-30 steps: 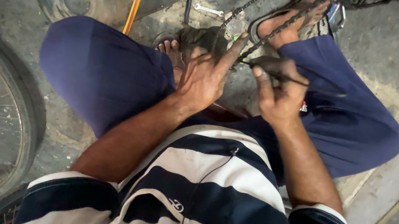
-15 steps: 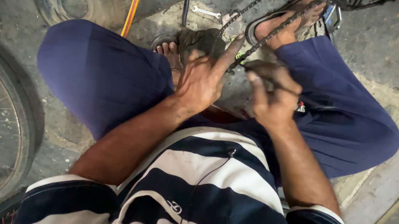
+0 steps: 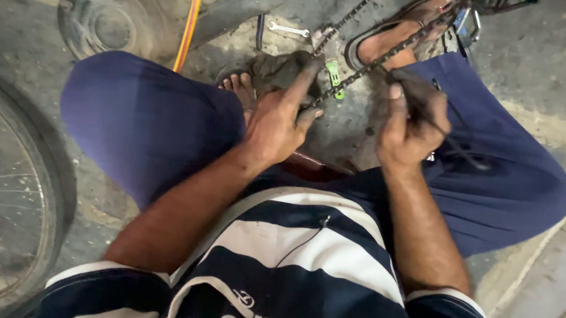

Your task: The person sits on the workshop floor and works on a bicycle chain laid across their legs and the ground, using a thin blade to work on a chain link, gripping the chain steady with one hand. They briefly wipe the chain and their hands with a rag before resuming work on the link.

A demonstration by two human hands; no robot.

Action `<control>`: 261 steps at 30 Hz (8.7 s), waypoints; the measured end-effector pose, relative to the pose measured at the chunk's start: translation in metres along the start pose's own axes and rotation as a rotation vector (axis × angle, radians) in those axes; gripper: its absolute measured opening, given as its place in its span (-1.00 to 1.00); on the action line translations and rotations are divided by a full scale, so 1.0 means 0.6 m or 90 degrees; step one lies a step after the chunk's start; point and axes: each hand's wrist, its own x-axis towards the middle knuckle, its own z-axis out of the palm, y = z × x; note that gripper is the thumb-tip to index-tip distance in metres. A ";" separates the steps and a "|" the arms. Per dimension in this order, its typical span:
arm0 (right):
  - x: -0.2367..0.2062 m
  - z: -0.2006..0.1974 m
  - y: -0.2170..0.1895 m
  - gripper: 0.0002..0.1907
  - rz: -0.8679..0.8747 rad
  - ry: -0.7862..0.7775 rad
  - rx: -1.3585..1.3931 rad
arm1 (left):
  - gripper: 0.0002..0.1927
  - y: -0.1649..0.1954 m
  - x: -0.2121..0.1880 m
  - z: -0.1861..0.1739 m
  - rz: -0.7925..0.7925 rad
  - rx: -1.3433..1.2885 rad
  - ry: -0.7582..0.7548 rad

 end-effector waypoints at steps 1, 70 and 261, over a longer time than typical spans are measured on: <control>-0.003 -0.003 0.002 -0.93 0.026 0.010 0.063 | -0.21 0.000 0.000 0.002 -0.101 -0.056 -0.064; -0.026 -0.023 -0.013 -0.85 0.171 -0.086 0.226 | -0.67 -0.008 0.024 0.021 -0.131 -0.166 -0.071; -0.020 -0.006 -0.038 -0.90 0.031 -0.083 0.062 | -0.56 -0.044 0.013 0.041 -0.041 -0.064 -0.025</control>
